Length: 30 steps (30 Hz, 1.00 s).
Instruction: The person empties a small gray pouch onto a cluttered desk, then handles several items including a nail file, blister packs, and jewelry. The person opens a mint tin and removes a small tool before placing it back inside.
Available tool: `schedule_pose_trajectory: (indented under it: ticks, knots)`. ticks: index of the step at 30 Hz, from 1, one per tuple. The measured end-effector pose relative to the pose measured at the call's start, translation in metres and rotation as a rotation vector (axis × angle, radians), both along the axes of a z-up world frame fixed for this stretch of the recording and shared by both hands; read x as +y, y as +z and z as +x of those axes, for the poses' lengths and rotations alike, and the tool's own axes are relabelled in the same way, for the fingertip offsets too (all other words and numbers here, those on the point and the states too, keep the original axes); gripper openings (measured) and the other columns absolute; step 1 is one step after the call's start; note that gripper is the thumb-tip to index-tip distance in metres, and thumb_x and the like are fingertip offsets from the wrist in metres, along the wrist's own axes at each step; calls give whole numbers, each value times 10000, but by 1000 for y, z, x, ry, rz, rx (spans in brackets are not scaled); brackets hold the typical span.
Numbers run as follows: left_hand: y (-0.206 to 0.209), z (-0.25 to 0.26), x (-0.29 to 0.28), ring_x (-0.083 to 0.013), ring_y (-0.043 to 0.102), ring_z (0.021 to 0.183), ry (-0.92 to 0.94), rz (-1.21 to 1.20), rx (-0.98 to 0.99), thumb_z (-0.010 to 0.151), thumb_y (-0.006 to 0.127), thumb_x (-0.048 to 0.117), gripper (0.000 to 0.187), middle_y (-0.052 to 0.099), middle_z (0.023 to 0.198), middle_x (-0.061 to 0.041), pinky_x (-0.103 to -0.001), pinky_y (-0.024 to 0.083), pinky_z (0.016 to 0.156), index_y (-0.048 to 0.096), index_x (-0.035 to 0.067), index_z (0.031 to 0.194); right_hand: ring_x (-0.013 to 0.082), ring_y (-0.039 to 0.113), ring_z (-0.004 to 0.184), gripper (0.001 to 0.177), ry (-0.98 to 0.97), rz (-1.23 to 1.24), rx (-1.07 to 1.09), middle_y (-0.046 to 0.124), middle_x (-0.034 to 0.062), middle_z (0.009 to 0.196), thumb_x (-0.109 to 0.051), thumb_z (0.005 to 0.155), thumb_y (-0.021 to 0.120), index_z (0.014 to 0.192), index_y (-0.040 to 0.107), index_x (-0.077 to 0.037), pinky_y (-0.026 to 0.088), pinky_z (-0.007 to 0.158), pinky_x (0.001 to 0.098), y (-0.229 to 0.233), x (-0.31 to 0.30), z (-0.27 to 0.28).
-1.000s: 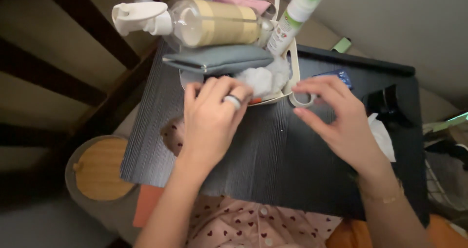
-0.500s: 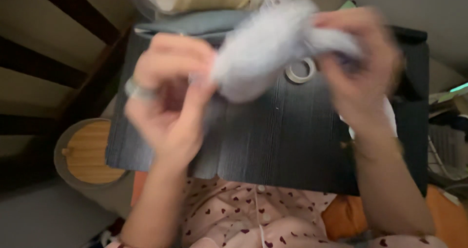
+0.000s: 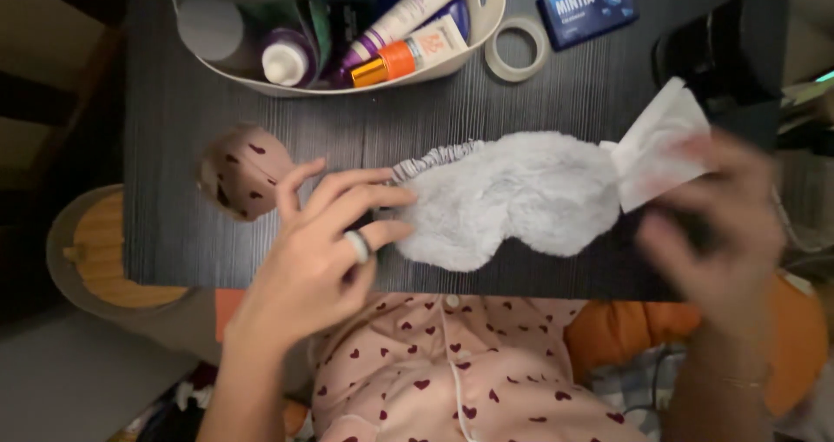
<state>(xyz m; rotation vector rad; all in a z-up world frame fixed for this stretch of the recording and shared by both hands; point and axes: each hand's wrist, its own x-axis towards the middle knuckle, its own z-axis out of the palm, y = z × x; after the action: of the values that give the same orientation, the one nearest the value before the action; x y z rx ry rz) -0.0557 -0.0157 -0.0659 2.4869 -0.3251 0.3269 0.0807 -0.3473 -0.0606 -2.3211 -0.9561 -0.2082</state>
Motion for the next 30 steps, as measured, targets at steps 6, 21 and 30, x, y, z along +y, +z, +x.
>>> schedule_pose_trajectory:
  ticks: [6,21,30]
  knots:
    - [-7,5,-11,-268,593,1275,24,-95,-73,840,826,240,378,663,1288,-61,-468,374,1074,719,93,1171,310,655,1135,275,-264,-220,-128,667,173,1264,-19,908,812,1167,723,-44,529,953,378,-34,-23,19]
    - [-33,15,-23,-219,645,1048,196,-226,-46,700,919,242,385,714,1177,12,-377,404,929,725,89,995,272,661,1100,245,-97,-133,78,696,115,1257,39,971,628,1175,716,-64,538,921,350,-46,51,-6]
    - [-28,13,-25,-226,611,1109,184,-235,-56,684,903,226,370,696,1168,-5,-402,365,957,726,90,978,280,666,997,334,170,-374,-106,712,77,1114,-42,800,729,1133,733,-67,533,956,467,-141,39,-53]
